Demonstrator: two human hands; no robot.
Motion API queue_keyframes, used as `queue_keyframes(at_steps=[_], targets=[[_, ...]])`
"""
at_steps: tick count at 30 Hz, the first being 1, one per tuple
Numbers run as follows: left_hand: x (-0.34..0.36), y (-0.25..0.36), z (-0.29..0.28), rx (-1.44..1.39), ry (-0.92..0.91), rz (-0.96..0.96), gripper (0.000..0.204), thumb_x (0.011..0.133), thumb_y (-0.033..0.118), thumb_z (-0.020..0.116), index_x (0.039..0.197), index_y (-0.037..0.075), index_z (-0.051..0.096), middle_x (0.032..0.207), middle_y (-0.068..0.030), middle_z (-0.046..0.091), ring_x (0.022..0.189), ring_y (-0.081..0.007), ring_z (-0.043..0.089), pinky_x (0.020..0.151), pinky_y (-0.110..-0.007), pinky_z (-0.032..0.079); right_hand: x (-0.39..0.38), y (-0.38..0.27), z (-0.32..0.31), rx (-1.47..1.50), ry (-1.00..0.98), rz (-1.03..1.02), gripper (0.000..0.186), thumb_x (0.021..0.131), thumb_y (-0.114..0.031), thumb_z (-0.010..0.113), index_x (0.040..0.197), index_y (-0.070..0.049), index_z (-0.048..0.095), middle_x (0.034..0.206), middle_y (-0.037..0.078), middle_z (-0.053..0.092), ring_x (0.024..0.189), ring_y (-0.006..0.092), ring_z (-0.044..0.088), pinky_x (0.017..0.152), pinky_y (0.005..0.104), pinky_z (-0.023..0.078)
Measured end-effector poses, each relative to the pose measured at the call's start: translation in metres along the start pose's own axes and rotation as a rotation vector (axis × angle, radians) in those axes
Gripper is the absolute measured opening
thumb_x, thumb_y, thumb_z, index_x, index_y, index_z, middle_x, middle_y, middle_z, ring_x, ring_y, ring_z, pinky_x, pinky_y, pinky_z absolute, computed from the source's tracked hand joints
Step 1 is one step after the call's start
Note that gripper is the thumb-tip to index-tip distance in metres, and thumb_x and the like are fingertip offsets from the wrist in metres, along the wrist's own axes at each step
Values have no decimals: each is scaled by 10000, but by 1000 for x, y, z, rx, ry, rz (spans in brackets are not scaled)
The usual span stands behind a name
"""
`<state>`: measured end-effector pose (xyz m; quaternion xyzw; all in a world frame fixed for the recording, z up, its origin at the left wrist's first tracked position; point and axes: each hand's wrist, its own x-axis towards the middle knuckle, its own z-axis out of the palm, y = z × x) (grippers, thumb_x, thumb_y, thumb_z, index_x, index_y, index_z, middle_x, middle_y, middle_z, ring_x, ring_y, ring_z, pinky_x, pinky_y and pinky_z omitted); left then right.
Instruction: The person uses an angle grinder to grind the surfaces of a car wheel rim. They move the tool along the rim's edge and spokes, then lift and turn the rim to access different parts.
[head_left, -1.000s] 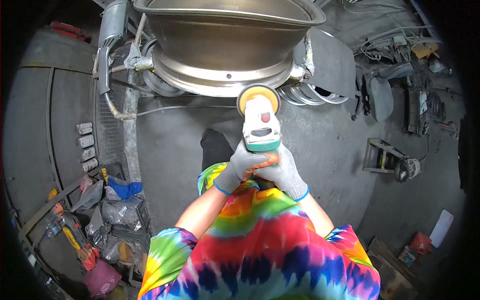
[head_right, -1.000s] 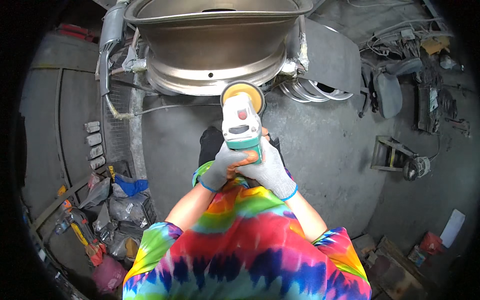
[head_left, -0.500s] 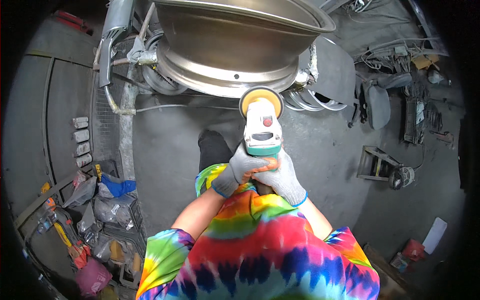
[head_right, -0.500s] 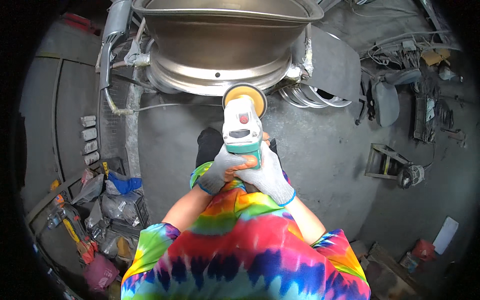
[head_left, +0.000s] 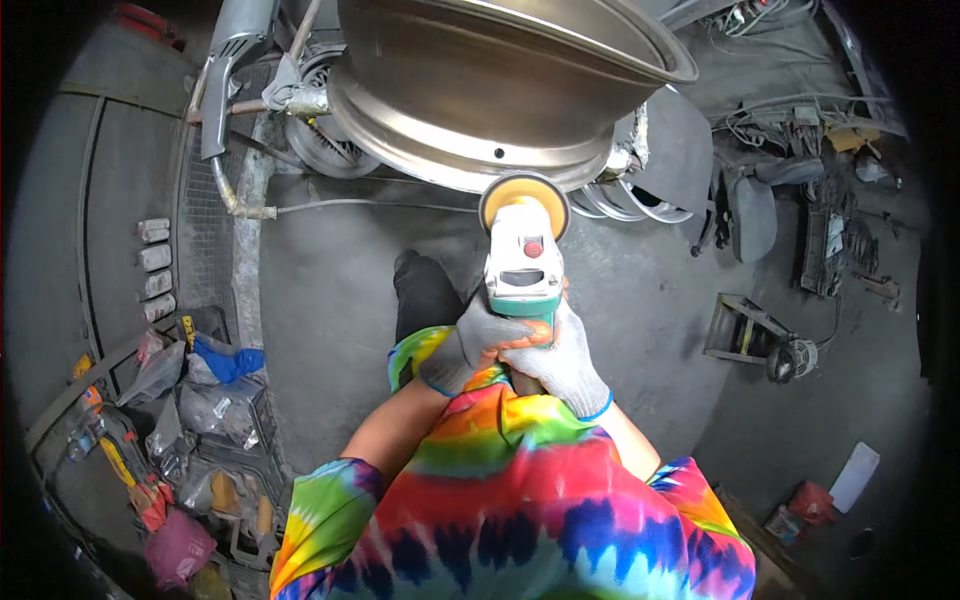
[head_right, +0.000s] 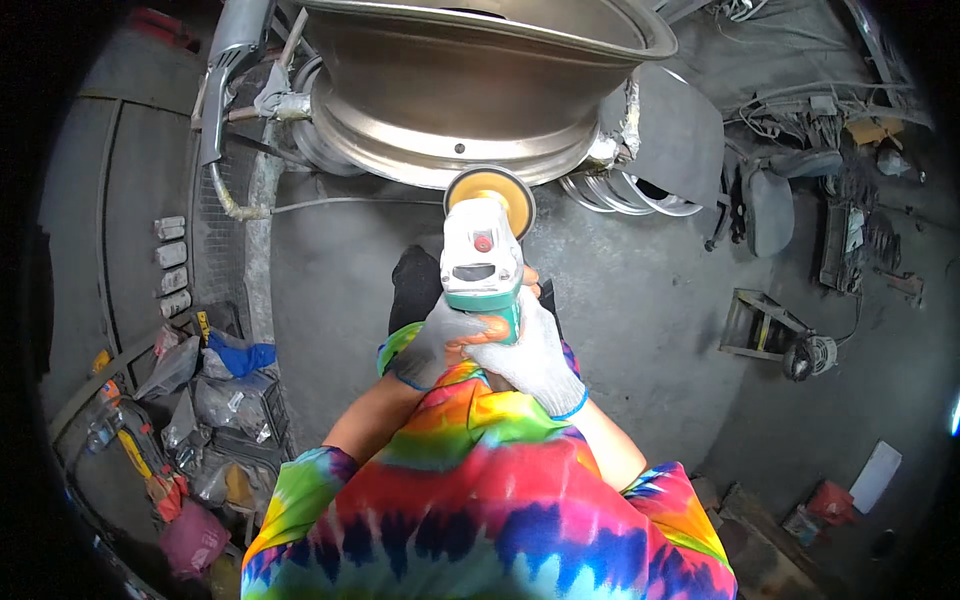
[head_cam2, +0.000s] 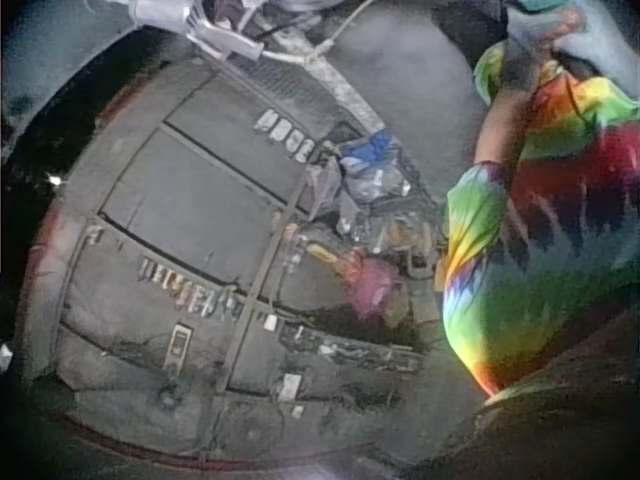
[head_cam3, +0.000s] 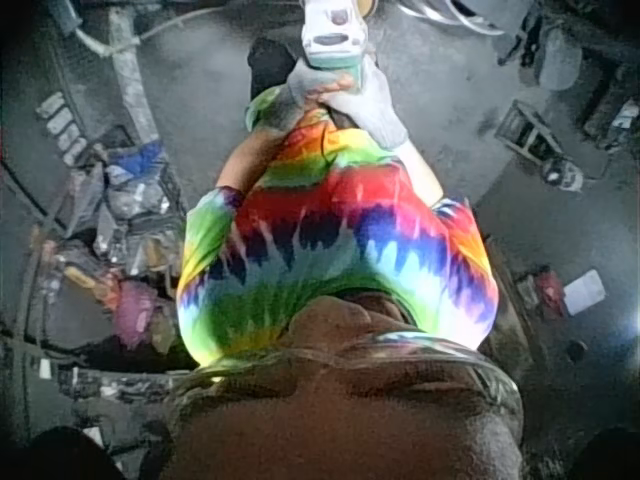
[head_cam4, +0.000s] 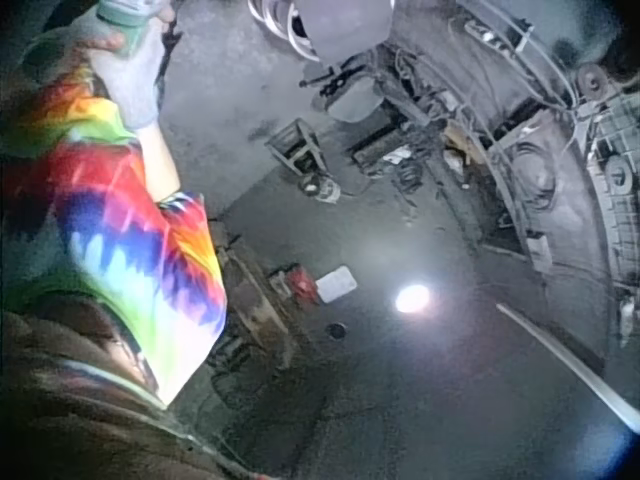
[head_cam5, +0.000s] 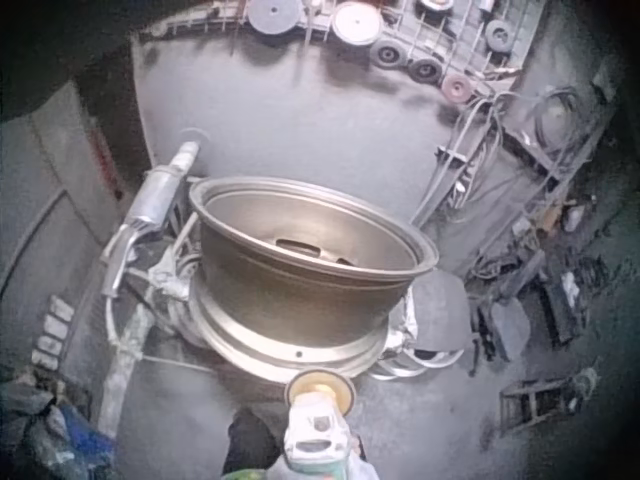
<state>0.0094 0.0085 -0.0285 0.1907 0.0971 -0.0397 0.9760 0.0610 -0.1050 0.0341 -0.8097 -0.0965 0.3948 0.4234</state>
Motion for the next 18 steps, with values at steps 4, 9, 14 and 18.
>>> queue_keyframes(at_steps=[4, 9, 14, 18], targets=[[-4, 2, -13, 35, -71, -9, 846, 610, 265, 847, 1296, -6, 431, 1185, -99, 547, 1094, -179, 536, 944, -327, 430, 4, 0, 11, 92, 30, -139, 626, 599, -290, 776, 1114, -53, 512, 978, 181, 639, 912, 345, 642, 759, 416, 521], [-8, 20, -14, -39, -83, -51, 834, 611, 243, 842, 1295, -3, 432, 1195, -99, 541, 1094, -188, 537, 944, -349, 433, 11, 1, 26, -255, 65, -108, 592, 595, -337, 755, 1060, -48, 528, 944, 205, 633, 889, 359, 640, 735, 445, 515], [-6, 16, -21, 10, -169, -117, 857, 625, 263, 835, 1324, 6, 410, 1210, -96, 535, 1101, -188, 535, 944, -345, 432, 2, -11, 23, -138, 57, -67, 609, 604, -340, 749, 1087, -43, 527, 946, 200, 636, 886, 348, 644, 741, 437, 515], [-9, 24, -13, -36, -74, -113, 717, 585, 88, 762, 1245, 10, 494, 1096, -81, 590, 950, -162, 596, 854, -297, 470, 2, -16, 27, -62, 59, -76, 633, 611, -342, 748, 1119, -42, 520, 966, 199, 635, 906, 350, 639, 761, 433, 510]])
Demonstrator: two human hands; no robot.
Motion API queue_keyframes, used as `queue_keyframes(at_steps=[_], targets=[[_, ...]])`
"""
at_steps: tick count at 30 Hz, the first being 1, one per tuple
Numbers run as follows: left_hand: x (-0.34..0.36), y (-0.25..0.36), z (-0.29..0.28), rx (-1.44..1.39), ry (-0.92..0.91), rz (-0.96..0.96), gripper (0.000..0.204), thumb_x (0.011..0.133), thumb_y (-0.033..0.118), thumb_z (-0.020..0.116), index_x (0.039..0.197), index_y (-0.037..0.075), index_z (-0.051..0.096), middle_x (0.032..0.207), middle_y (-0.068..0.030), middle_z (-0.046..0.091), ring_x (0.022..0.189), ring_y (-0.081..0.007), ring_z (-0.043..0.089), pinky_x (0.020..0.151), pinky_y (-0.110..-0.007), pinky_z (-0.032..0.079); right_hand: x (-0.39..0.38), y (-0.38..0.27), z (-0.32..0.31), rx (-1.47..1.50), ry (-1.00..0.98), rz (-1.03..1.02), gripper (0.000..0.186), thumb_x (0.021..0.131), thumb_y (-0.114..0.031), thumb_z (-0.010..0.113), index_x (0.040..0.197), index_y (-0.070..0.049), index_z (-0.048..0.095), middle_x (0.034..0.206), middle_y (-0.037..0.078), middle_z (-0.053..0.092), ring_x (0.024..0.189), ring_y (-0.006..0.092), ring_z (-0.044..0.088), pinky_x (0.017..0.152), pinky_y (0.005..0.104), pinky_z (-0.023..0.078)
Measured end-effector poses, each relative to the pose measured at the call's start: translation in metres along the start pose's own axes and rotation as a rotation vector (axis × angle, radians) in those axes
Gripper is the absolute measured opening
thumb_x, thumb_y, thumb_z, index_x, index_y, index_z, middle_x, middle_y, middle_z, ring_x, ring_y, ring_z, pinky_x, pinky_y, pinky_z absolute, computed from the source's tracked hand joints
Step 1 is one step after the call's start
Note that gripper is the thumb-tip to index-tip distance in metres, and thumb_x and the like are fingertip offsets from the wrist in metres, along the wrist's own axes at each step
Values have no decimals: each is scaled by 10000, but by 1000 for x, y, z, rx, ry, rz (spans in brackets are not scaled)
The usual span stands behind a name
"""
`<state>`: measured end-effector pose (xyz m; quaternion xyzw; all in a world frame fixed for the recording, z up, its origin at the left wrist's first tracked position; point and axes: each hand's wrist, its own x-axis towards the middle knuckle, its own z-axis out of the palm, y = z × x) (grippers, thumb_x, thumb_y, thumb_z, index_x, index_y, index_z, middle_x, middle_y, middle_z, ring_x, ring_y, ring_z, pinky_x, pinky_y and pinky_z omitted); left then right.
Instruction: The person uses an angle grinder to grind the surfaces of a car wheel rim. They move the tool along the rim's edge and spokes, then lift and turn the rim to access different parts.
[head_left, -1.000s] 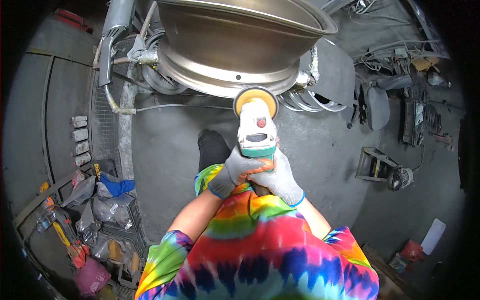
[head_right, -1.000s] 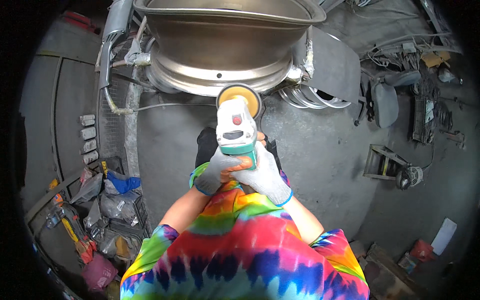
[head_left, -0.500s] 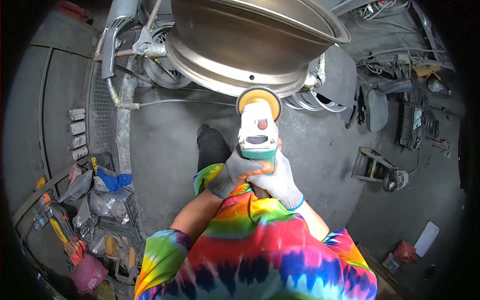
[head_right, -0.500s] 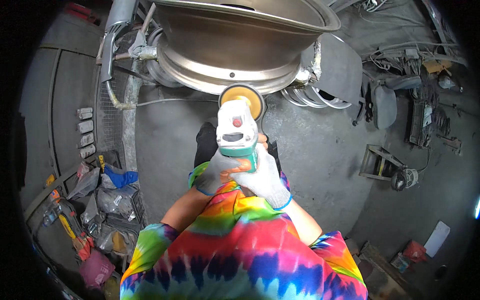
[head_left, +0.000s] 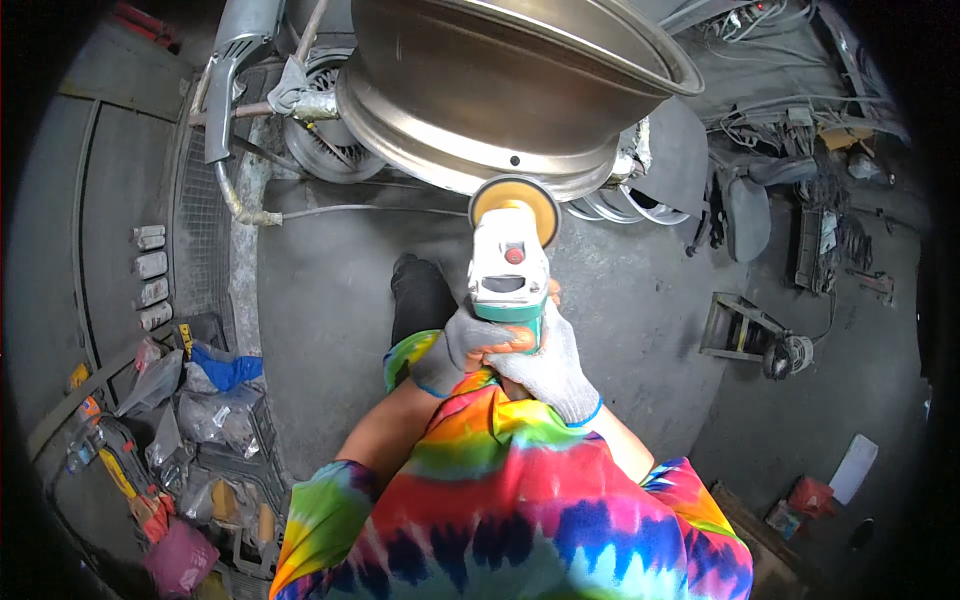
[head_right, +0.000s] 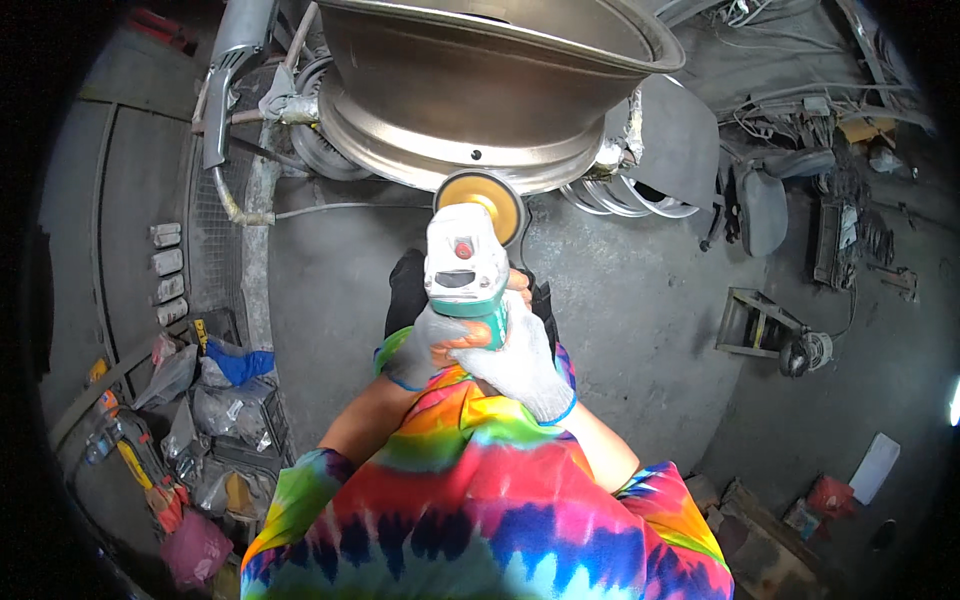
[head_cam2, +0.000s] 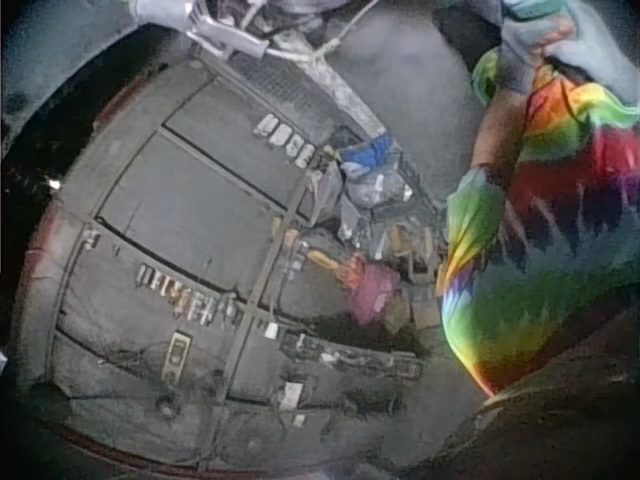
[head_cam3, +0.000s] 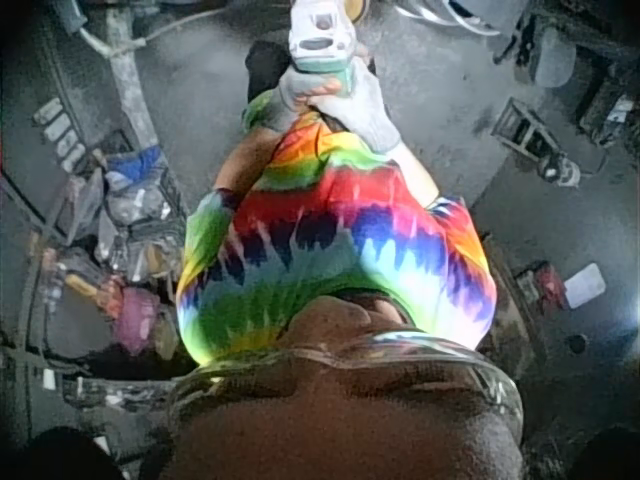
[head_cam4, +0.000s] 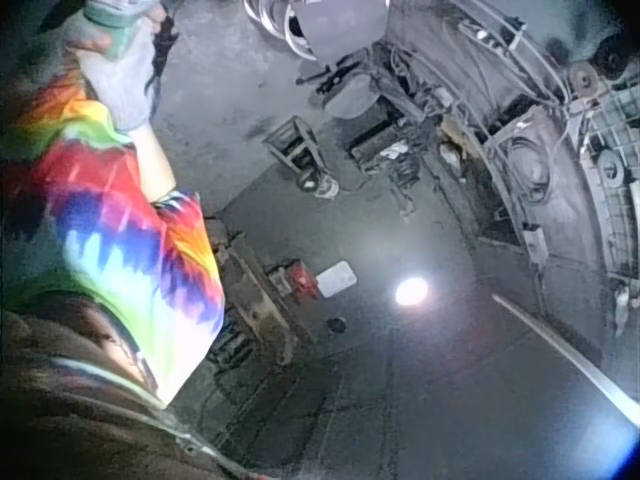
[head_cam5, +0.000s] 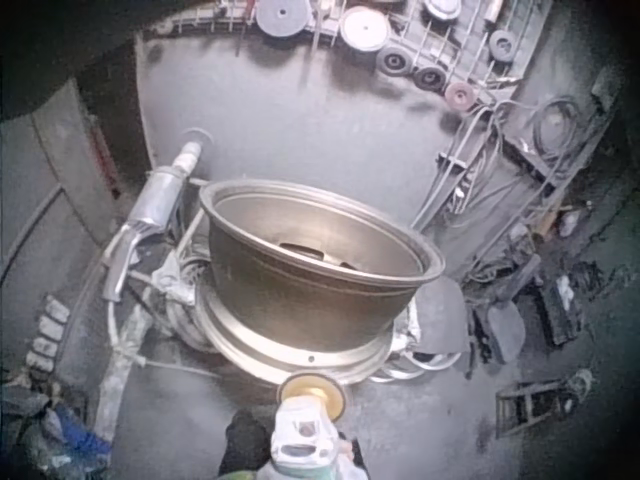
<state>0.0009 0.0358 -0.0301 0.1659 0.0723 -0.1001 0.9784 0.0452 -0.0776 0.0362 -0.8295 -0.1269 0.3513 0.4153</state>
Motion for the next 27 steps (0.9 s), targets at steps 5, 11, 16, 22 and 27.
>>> queue_keyframes(at_steps=[5, 11, 16, 22, 27], targets=[[-2, 10, -4, -123, -42, 59, 728, 587, 99, 762, 1250, -4, 478, 1109, -97, 581, 959, -172, 594, 861, -302, 470, 9, 2, 15, -198, -9, 15, 641, 608, -347, 742, 1125, -45, 516, 983, 205, 630, 921, 372, 631, 773, 448, 504], [-2, 8, -9, -101, -97, 22, 733, 586, 112, 769, 1247, -10, 478, 1099, -94, 586, 981, -173, 587, 836, -290, 481, 2, -16, 10, -97, -14, 76, 666, 600, -351, 744, 1144, -53, 498, 943, 206, 638, 887, 381, 635, 758, 457, 507], [-5, 10, -13, -91, -81, 24, 737, 589, 107, 751, 1263, -6, 474, 1115, -95, 586, 980, -177, 587, 855, -297, 464, 4, -1, 22, -167, 71, -14, 641, 603, -349, 745, 1123, -56, 513, 934, 196, 650, 871, 368, 648, 754, 441, 514], [-5, 8, -12, -117, -81, 0, 721, 591, 117, 773, 1243, 4, 485, 1101, -83, 584, 959, -155, 587, 844, -296, 469, 2, -10, 18, -138, 56, 16, 621, 618, -334, 746, 1115, -39, 519, 936, 200, 649, 880, 363, 648, 755, 433, 517], [3, -1, -12, -37, -108, -90, 802, 603, 205, 841, 1272, 16, 441, 1171, -88, 532, 1099, -170, 524, 942, -331, 431, -7, -4, 4, 69, 52, 2, 571, 640, -277, 744, 1114, -37, 535, 940, 192, 651, 871, 349, 651, 753, 416, 519]])
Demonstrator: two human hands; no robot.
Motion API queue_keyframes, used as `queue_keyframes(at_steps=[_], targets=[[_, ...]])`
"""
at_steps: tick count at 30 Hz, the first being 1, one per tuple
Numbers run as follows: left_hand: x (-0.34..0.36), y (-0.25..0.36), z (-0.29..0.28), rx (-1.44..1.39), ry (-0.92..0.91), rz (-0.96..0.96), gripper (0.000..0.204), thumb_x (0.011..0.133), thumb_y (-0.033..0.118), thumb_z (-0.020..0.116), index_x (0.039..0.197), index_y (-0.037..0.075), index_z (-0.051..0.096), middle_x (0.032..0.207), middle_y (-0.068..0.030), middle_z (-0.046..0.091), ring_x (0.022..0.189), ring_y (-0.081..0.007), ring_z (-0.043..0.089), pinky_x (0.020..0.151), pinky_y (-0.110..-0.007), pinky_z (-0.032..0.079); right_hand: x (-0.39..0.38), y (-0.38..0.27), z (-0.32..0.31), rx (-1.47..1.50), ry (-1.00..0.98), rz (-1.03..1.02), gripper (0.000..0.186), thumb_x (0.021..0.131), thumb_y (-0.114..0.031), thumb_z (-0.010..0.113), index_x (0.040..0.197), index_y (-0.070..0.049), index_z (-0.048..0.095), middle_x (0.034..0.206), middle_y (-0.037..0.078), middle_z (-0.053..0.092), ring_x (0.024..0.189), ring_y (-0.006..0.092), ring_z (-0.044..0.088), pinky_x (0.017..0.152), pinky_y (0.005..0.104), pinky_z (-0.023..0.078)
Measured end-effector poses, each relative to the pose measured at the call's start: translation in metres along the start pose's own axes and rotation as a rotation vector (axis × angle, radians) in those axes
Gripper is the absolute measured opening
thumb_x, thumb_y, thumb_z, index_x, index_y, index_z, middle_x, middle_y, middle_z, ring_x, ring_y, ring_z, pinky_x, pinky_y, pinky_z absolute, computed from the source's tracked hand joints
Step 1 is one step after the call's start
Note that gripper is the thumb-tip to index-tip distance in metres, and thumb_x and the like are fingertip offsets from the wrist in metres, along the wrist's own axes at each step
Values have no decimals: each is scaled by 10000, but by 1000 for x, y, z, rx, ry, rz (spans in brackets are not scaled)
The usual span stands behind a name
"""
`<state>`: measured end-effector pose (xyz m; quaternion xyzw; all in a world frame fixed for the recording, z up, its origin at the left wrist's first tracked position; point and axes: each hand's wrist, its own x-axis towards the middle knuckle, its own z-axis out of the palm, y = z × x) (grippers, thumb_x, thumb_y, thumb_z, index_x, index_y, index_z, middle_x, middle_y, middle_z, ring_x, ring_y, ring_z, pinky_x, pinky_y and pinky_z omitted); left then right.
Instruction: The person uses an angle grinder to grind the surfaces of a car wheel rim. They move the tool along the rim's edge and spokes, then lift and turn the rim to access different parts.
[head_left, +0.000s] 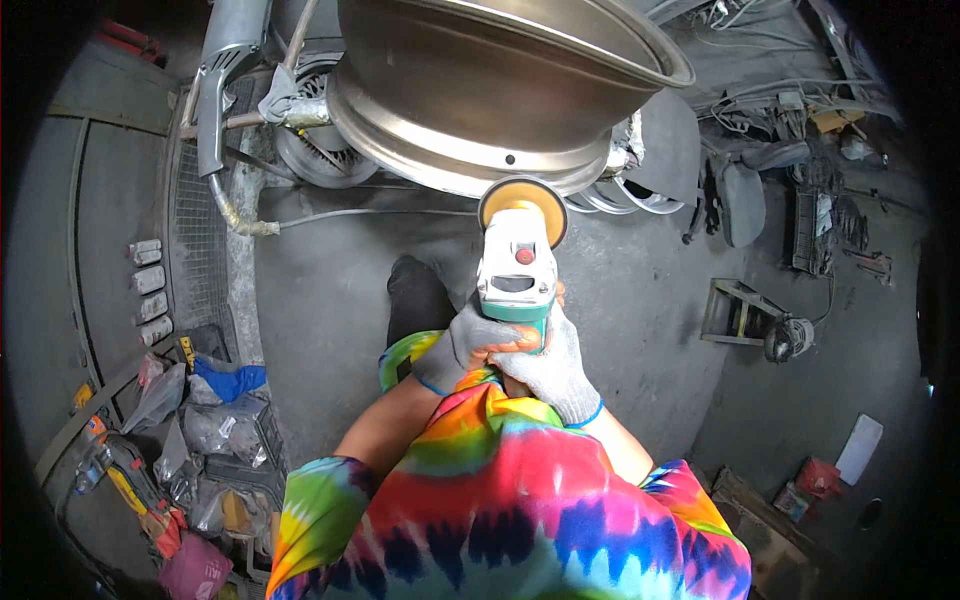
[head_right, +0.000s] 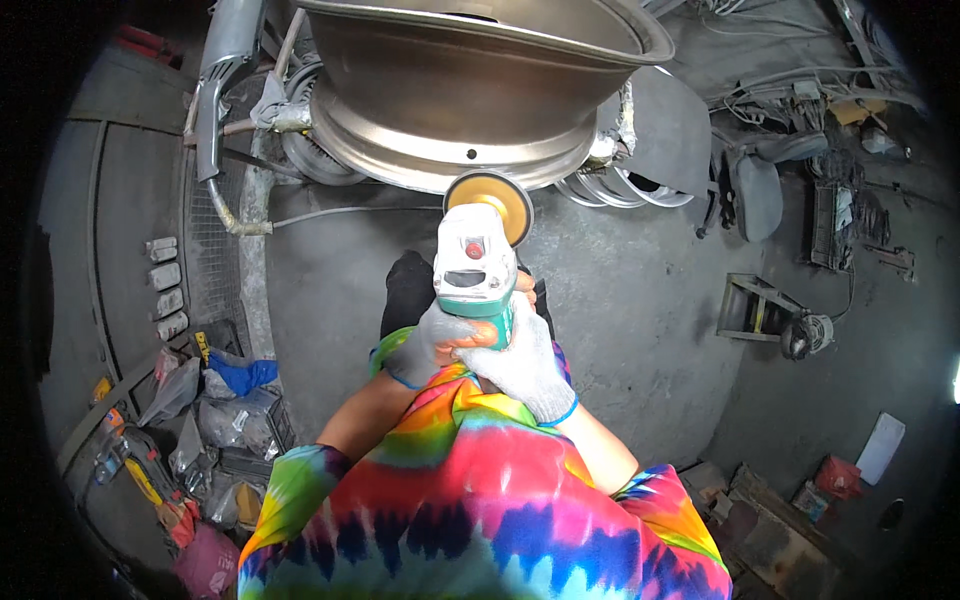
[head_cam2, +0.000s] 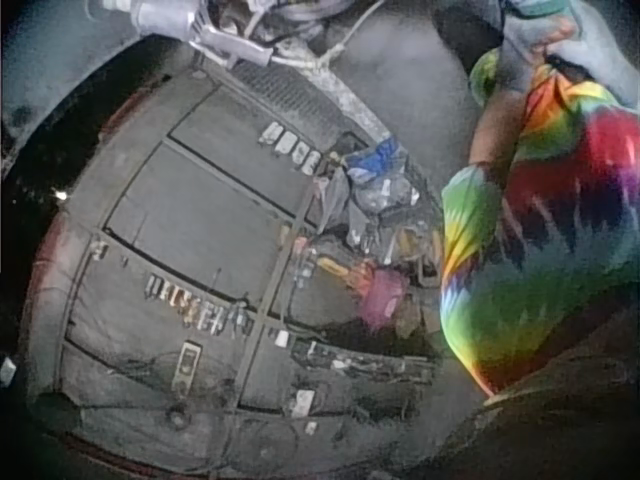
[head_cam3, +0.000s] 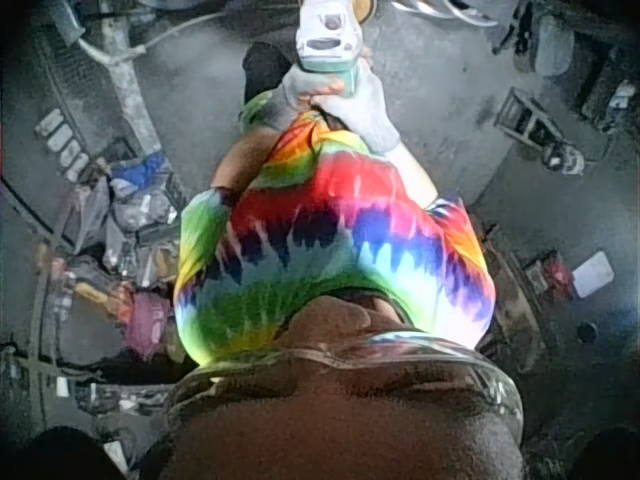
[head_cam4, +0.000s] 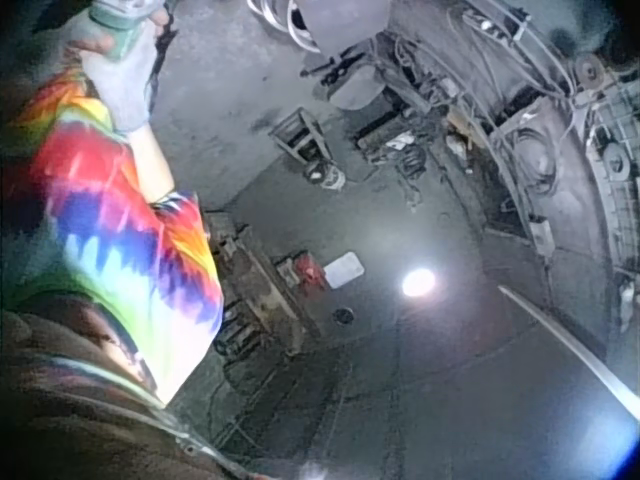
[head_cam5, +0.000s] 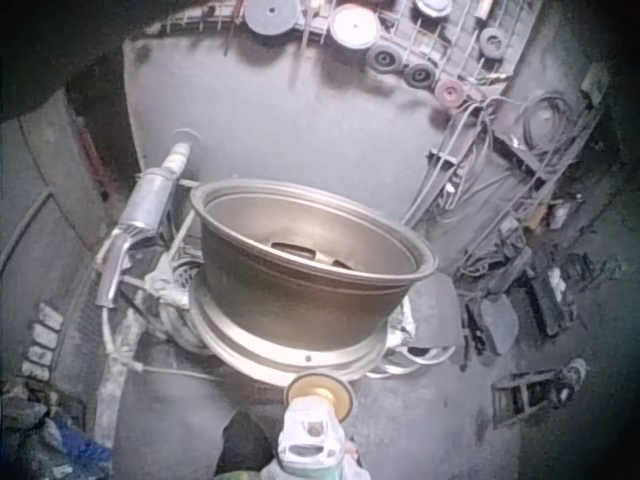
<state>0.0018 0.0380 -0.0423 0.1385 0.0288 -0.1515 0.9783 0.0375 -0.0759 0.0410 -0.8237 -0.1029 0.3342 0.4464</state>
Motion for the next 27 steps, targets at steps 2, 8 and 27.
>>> queue_keyframes(at_steps=[2, 8, 27], targets=[[-1, -4, -6, -5, 21, -44, 816, 597, 214, 836, 1278, 7, 437, 1166, -99, 544, 1088, -184, 537, 942, -342, 435, 2, 3, 2, -130, 34, -84, 593, 630, -298, 760, 1114, -37, 538, 916, 190, 652, 840, 343, 658, 717, 408, 525], [-10, 9, 14, 66, 111, 95, 761, 603, 165, 819, 1274, 19, 490, 1181, -76, 563, 1092, -169, 540, 952, -326, 428, 15, 4, 6, -294, -154, 118, 638, 573, -243, 813, 1139, -93, 561, 1033, 163, 635, 948, 329, 635, 787, 381, 522], [25, -30, 18, 226, 201, 138, 656, 698, 156, 767, 1281, 13, 501, 1186, -85, 585, 1069, -178, 568, 908, -321, 465, 17, 64, -27, -274, 39, -305, 578, 571, -279, 816, 1066, -86, 589, 946, 144, 634, 885, 317, 642, 730, 393, 523]])
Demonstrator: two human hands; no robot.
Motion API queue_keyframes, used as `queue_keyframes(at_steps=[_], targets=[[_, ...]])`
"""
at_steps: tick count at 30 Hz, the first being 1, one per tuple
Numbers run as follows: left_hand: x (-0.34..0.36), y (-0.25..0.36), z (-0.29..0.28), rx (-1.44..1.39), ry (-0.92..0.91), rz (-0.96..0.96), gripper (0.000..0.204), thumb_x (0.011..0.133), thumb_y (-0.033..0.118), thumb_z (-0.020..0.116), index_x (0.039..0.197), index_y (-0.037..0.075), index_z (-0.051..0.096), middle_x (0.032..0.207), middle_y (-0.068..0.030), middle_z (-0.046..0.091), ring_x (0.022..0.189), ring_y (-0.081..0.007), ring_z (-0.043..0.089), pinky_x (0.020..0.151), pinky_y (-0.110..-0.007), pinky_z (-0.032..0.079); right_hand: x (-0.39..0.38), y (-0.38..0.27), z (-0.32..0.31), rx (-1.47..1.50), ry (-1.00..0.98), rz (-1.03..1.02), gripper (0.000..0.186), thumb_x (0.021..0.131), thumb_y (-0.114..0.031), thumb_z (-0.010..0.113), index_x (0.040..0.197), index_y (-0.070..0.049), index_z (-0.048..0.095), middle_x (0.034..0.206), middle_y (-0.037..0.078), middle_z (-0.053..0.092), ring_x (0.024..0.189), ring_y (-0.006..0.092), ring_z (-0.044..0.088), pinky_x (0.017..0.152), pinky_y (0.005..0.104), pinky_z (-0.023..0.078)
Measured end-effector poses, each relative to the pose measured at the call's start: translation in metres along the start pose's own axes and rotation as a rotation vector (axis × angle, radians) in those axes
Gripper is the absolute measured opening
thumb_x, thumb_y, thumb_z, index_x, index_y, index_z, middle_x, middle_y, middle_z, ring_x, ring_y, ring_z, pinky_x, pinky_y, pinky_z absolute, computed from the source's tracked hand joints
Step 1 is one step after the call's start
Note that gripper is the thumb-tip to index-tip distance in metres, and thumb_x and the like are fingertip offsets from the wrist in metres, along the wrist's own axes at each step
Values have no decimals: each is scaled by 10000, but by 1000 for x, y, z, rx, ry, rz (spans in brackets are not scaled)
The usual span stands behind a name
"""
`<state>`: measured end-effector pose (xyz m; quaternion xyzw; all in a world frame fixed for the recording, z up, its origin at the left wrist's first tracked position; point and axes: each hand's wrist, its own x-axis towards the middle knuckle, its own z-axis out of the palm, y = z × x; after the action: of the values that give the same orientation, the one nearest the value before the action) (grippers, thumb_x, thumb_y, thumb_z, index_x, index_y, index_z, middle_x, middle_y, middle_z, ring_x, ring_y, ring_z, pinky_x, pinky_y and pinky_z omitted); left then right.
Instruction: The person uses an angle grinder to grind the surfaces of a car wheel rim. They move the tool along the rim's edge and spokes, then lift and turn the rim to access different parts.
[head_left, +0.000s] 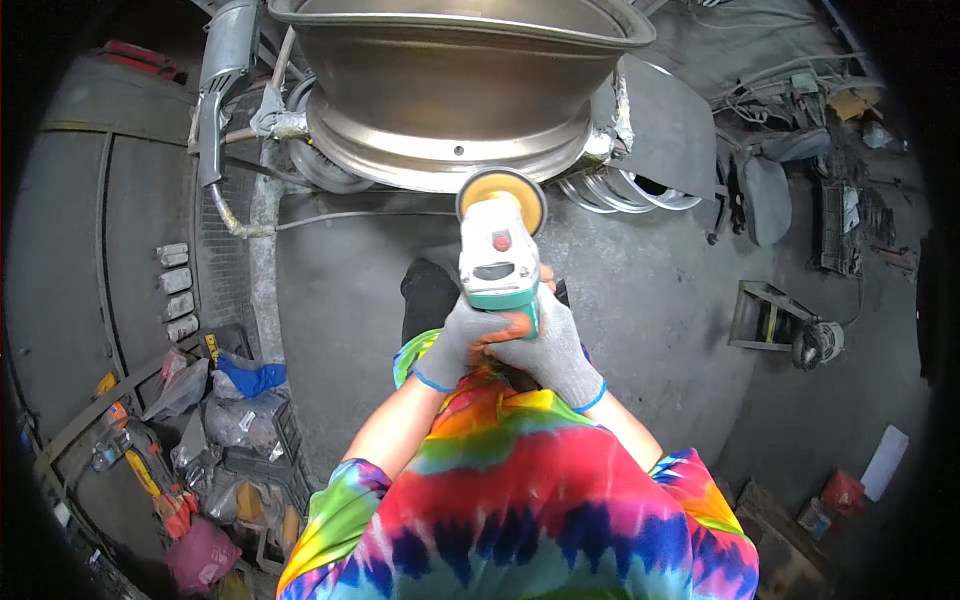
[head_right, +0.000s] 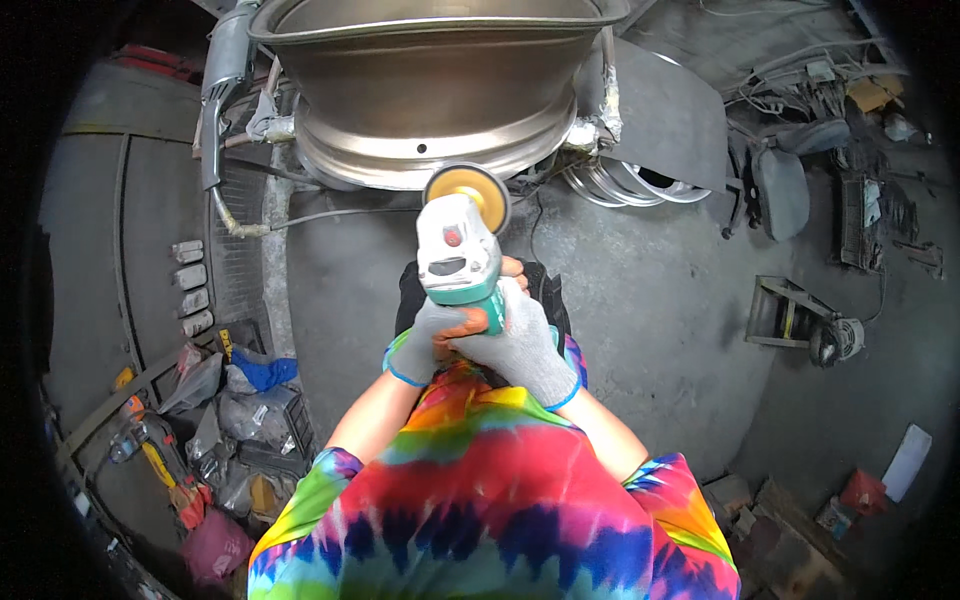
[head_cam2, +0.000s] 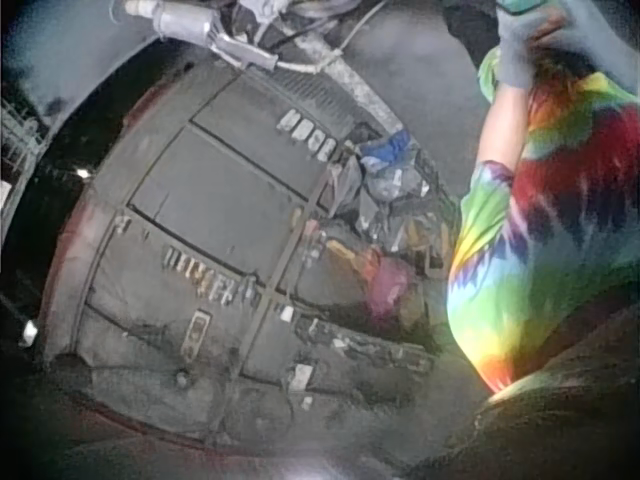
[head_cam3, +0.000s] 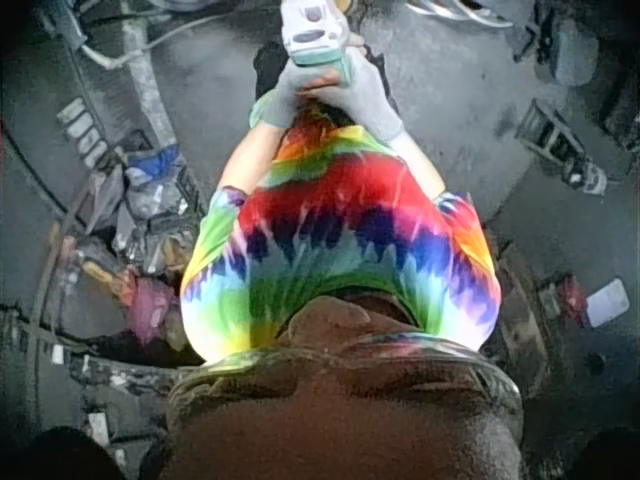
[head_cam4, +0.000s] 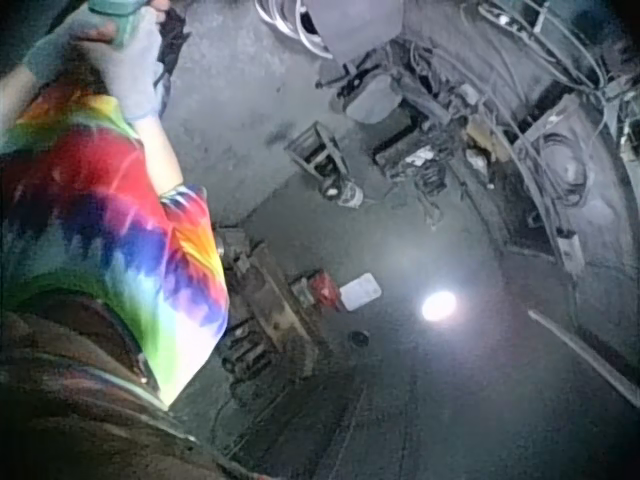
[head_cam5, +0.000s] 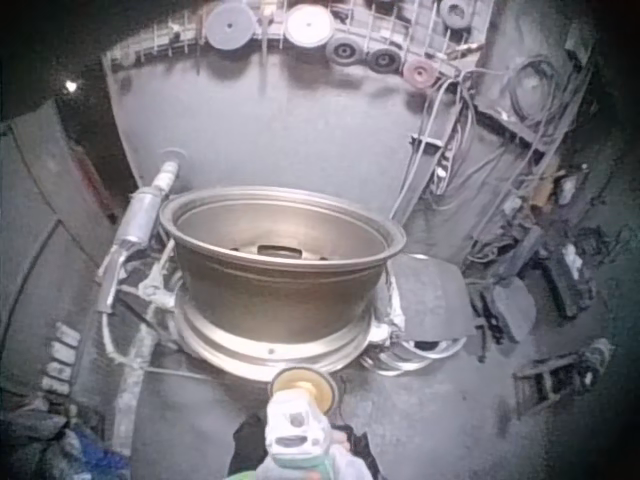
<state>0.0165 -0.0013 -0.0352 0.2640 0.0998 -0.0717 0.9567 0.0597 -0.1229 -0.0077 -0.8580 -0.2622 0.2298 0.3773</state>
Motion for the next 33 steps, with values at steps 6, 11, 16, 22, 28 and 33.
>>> queue_keyframes(at_steps=[6, 11, 16, 22, 28, 33], targets=[[1, -2, 0, 45, 101, -85, 778, 630, 294, 820, 1267, 11, 476, 1163, -103, 572, 1071, -211, 565, 948, -350, 448, 9, -8, -8, -30, -44, -135, 460, 593, -316, 774, 967, -97, 622, 836, 135, 636, 772, 324, 647, 631, 415, 526], [10, -3, 23, 22, 106, -50, 817, 582, 284, 847, 1262, 14, 484, 1153, -110, 581, 1062, -210, 573, 938, -350, 459, 5, 3, -23, 20, -6, -89, 452, 605, -302, 772, 979, -99, 620, 859, 141, 634, 795, 329, 647, 642, 415, 528], [9, -7, 18, 51, 94, -9, 797, 595, 269, 845, 1261, 21, 486, 1146, -114, 583, 1054, -209, 577, 931, -352, 465, 3, 10, -19, 96, 21, -101, 492, 597, -295, 784, 986, -64, 591, 862, 152, 629, 800, 337, 646, 656, 415, 527], [14, -18, 5, -15, 107, -38, 785, 621, 282, 840, 1267, 16, 482, 1144, -123, 586, 1039, -211, 587, 921, -354, 477, 2, 17, -24, 176, -52, -64, 561, 599, -258, 813, 1056, -47, 567, 946, 144, 631, 870, 302, 642, 730, 381, 519], [19, -15, 28, 4, 74, -45, 629, 677, 107, 768, 1246, 22, 513, 1130, -80, 607, 979, -177, 603, 846, -316, 492, -7, 12, -43, 271, -94, 117, 586, 622, -227, 827, 1126, -62, 578, 1061, 115, 631, 964, 243, 631, 821, 348, 504], [-5, -13, 47, -100, 124, -81, 749, 660, 214, 823, 1290, 34, 461, 1217, -108, 551, 1109, -200, 546, 935, -339, 463, -22, 5, -56, 412, -274, 62, 708, 648, -165, 792, 1268, -39, 474, 1194, 100, 577, 1087, 203, 558, 940, 339, 437]])
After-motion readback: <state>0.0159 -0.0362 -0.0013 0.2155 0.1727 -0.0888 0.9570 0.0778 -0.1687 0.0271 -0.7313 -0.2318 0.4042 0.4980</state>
